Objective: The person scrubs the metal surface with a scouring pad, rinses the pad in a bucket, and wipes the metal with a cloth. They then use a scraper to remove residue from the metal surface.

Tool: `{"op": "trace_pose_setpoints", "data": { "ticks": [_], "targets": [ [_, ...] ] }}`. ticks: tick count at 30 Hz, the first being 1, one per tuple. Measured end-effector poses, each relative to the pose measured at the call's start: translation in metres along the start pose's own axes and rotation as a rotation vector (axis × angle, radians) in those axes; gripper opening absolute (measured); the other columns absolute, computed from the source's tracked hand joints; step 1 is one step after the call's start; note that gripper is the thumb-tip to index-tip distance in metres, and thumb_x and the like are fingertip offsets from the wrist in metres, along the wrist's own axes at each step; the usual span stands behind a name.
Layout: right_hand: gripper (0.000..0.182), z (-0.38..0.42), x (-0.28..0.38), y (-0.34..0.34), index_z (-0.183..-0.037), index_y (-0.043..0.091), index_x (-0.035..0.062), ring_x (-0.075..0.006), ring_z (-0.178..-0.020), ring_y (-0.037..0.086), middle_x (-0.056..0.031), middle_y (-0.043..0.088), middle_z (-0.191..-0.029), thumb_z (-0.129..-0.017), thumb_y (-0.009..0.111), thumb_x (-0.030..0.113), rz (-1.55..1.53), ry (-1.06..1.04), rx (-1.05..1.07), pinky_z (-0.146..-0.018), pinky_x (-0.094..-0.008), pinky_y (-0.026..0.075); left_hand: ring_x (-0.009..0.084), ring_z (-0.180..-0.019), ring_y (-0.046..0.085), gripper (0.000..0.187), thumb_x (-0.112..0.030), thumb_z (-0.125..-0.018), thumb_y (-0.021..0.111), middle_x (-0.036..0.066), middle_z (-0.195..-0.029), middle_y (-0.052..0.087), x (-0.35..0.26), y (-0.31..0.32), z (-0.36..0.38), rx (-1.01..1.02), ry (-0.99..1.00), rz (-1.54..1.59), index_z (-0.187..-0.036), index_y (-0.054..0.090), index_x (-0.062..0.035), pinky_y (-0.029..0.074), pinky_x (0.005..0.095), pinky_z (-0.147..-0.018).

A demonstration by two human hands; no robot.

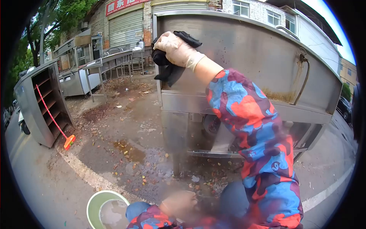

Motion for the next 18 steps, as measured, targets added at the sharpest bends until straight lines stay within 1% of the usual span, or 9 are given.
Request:
{"op": "trace_pose_setpoints", "data": {
  "ticks": [4,5,7,8,10,13,16,17,18],
  "targets": [
    [0.033,0.022,-0.019,-0.025,-0.097,0.065,0.0060,-0.0335,-0.102,0.055,-0.0109,0.063,-0.097,-0.067,0.056,-0.005,0.074,0.187,-0.205,-0.092,-0.0419,0.045,0.0373,-0.086,0.061,0.031,-0.030,-0.087,0.054,0.021,-0.091,0.063,-0.017,-0.005,0.001,-0.025,0.051,0.053,-0.091,0.061,-0.0004,0.047,0.0464,-0.076],
    [0.035,0.021,-0.023,-0.042,-0.099,0.064,0.0062,-0.0339,-0.104,0.054,-0.0117,0.062,-0.101,-0.067,0.057,-0.004,0.159,0.225,-0.398,-0.094,-0.0422,0.043,0.0373,-0.086,0.061,0.031,-0.030,-0.087,0.054,0.021,-0.091,0.063,-0.014,-0.006,-0.003,-0.018,0.050,0.045,-0.091,0.061,-0.0004,0.047,0.0464,-0.076],
    [0.037,0.014,-0.027,-0.053,-0.109,0.061,0.0084,-0.0320,-0.113,0.050,-0.0104,0.058,-0.115,-0.074,0.054,0.002,0.277,0.241,-0.522,-0.098,-0.0405,0.040,0.0397,-0.110,0.056,0.053,-0.042,-0.090,0.055,0.024,-0.115,0.061,0.012,0.020,-0.010,0.286,-0.154,-0.025,-0.121,0.054,0.0013,0.045,0.0439,-0.092],
    [0.037,0.009,-0.022,-0.052,-0.113,0.060,0.0089,-0.0311,-0.116,0.048,-0.0097,0.056,-0.120,-0.076,0.053,0.004,0.391,0.212,-0.586,-0.100,-0.0395,0.039,0.0397,-0.110,0.056,0.053,-0.042,-0.090,0.055,0.024,-0.115,0.061,0.010,0.018,-0.013,0.289,-0.155,-0.027,-0.121,0.054,0.0013,0.045,0.0439,-0.092],
    [0.048,-0.004,-0.038,0.015,-0.128,0.052,0.0112,-0.0295,-0.127,0.041,-0.0053,0.047,-0.136,-0.080,0.054,0.012,0.606,0.184,-0.145,-0.105,-0.0465,0.034,0.0396,-0.111,0.056,0.055,-0.042,-0.090,0.054,0.025,-0.117,0.060,-0.005,0.008,-0.018,0.313,-0.094,-0.156,-0.124,0.053,0.0013,0.045,0.0431,-0.094],
    [0.061,0.004,-0.050,0.018,-0.134,0.046,0.0162,-0.0320,-0.132,0.038,-0.0042,0.040,-0.144,-0.076,0.063,0.019,0.536,0.238,0.160,-0.102,-0.0503,0.039,0.0395,-0.113,0.055,0.056,-0.041,-0.090,0.054,0.025,-0.119,0.059,0.009,0.011,-0.027,0.203,-0.153,-0.078,-0.127,0.052,0.0011,0.044,0.0425,-0.095],
    [0.043,0.023,-0.071,-0.008,-0.127,0.049,0.0187,-0.0336,-0.121,0.047,-0.0014,0.045,-0.139,-0.084,0.051,0.012,0.610,0.213,0.103,-0.090,-0.0477,0.049,0.0395,-0.113,0.055,0.056,-0.041,-0.090,0.055,0.025,-0.119,0.059,0.021,0.030,-0.033,0.267,-0.158,-0.035,-0.126,0.053,0.0013,0.044,0.0424,-0.095],
    [0.051,0.036,-0.083,-0.031,-0.128,0.050,0.0198,-0.0345,-0.118,0.048,-0.0008,0.048,-0.135,-0.079,0.054,0.008,0.613,0.277,0.079,-0.091,-0.0458,0.048,0.0395,-0.113,0.055,0.056,-0.041,-0.090,0.055,0.025,-0.119,0.059,0.018,0.031,-0.030,0.274,-0.157,-0.032,-0.126,0.053,0.0013,0.044,0.0424,-0.095],
    [0.058,0.054,-0.099,-0.053,-0.129,0.052,0.0208,-0.0354,-0.114,0.049,-0.0002,0.052,-0.131,-0.074,0.057,0.005,0.619,0.340,0.057,-0.092,-0.0439,0.047,0.0399,-0.099,0.058,0.037,-0.031,-0.090,0.055,0.024,-0.104,0.061,0.003,0.016,-0.029,0.118,-0.064,-0.008,-0.108,0.056,0.0016,0.046,0.0447,-0.084]
  ]
}}
Point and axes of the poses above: each hand's wrist, its own z-axis away from the middle knuckle, its own y-axis out of the palm, x = y × z, the point moved 10 cm from there along -z, towards the middle knuckle
